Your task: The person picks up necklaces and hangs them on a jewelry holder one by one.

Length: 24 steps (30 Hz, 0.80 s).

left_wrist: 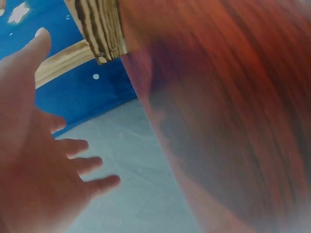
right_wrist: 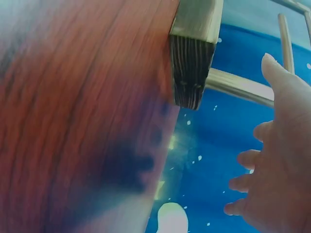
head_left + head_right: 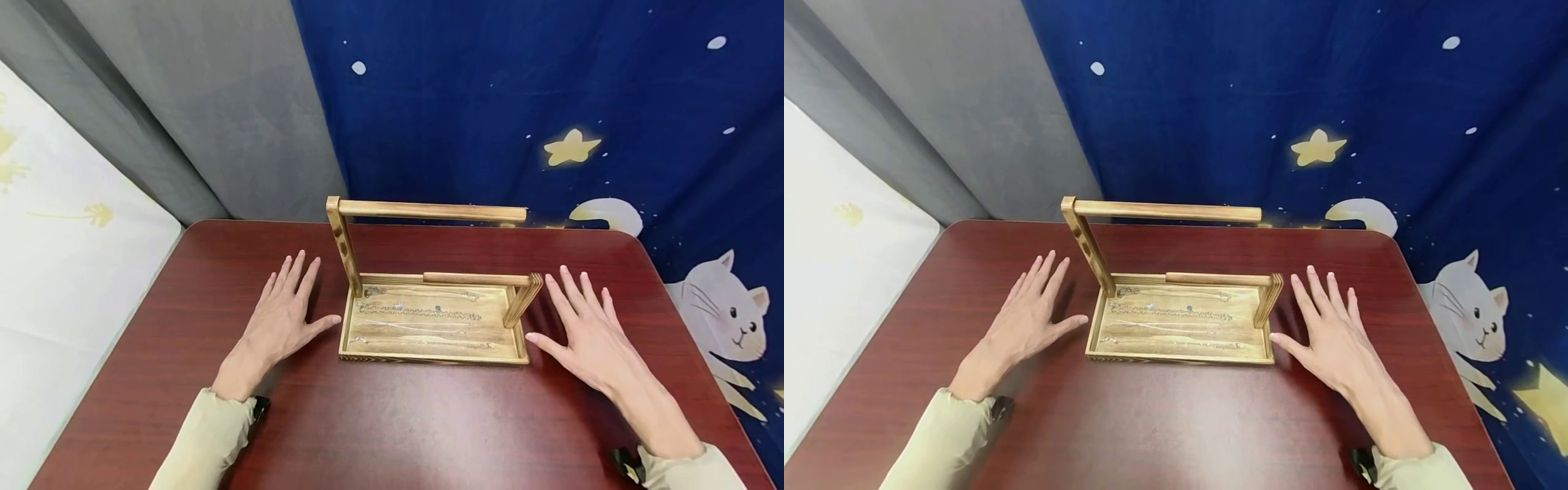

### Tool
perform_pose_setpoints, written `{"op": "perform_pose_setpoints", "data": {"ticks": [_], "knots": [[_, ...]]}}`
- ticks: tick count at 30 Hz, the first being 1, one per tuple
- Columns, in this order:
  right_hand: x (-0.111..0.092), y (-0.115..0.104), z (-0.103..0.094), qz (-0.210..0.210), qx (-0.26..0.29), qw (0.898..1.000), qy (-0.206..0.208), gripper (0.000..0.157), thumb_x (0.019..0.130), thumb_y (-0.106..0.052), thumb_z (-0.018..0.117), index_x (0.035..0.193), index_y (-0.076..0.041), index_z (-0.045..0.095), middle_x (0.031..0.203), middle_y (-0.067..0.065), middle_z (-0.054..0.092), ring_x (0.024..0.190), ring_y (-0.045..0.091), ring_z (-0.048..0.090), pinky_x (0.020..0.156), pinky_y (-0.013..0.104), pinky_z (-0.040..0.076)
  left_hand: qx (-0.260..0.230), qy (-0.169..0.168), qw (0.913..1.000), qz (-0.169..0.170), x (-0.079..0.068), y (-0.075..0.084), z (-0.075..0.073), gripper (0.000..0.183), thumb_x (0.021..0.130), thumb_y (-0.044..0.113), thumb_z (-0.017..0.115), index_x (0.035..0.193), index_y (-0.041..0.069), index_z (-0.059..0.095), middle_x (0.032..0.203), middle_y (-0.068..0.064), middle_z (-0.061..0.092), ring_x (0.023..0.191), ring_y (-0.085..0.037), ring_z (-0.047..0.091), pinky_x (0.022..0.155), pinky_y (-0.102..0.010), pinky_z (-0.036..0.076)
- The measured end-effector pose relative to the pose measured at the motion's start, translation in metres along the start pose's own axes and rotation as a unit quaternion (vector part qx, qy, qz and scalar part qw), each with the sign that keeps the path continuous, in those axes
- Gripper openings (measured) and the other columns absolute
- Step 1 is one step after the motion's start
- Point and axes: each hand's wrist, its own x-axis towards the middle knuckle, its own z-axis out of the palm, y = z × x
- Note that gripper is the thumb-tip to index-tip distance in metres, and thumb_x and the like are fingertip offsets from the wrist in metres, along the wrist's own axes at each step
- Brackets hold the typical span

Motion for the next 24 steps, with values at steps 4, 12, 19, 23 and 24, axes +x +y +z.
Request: {"op": "perform_pose_setpoints", "data": {"ticks": [4, 12, 19, 23, 24], "knots": [[-0.003, -0.009, -0.004, -0.019, -0.008, 1.000, 0.010, 0.098, 0.088, -0.056, 0.068, 0.160, -0.011, 0.018, 0.166, 0.013, 0.008, 0.151, 0.039, 0.002, 0.117, 0.060, -0.003, -0.038, 0.018, 0.9989, 0.020, 0.007, 0.002, 0.000, 0.108, 0.083, 0.063, 0.069, 0.161, 0.012, 0.013, 0.165, -0.014, 0.013, 0.150, -0.034, 0.016, 0.114, -0.056, 0.025], [-0.012, -0.026, -0.011, -0.032, -0.003, 0.999, 0.010, 0.092, 0.089, -0.052, 0.068, 0.158, -0.008, 0.025, 0.165, 0.015, 0.011, 0.150, 0.039, 0.005, 0.119, 0.053, 0.001, -0.087, 0.007, 0.9961, 0.014, 0.011, 0.004, 0.005, 0.103, 0.086, 0.058, 0.070, 0.161, 0.018, 0.013, 0.164, -0.009, 0.017, 0.147, -0.030, 0.027, 0.111, -0.052, 0.033], [-0.022, -0.044, -0.019, -0.027, 0.003, 1.000, -0.003, 0.094, 0.091, -0.052, 0.067, 0.160, -0.009, 0.018, 0.165, 0.015, 0.013, 0.149, 0.041, 0.013, 0.121, 0.044, 0.005, -0.118, -0.002, 0.9929, 0.014, 0.016, 0.007, 0.005, 0.098, 0.088, 0.055, 0.070, 0.161, 0.019, 0.015, 0.163, -0.008, 0.022, 0.147, -0.027, 0.028, 0.112, -0.049, 0.032], [-0.025, -0.054, -0.022, -0.015, 0.007, 1.000, -0.019, 0.091, 0.092, -0.053, 0.065, 0.159, -0.011, 0.020, 0.163, 0.017, 0.019, 0.147, 0.042, 0.021, 0.119, 0.043, 0.016, -0.139, -0.011, 0.9902, 0.010, 0.017, 0.008, 0.006, 0.097, 0.088, 0.055, 0.070, 0.160, 0.018, 0.017, 0.161, -0.009, 0.027, 0.146, -0.025, 0.030, 0.113, -0.046, 0.031], [-0.025, -0.057, -0.023, -0.013, 0.008, 1.000, -0.022, 0.090, 0.092, -0.054, 0.065, 0.159, -0.012, 0.022, 0.162, 0.016, 0.022, 0.146, 0.041, 0.024, 0.118, 0.044, 0.021, -0.143, -0.015, 0.9896, 0.008, 0.017, 0.008, 0.006, 0.097, 0.088, 0.056, 0.069, 0.160, 0.019, 0.017, 0.161, -0.008, 0.028, 0.145, -0.024, 0.030, 0.114, -0.045, 0.030]]}}
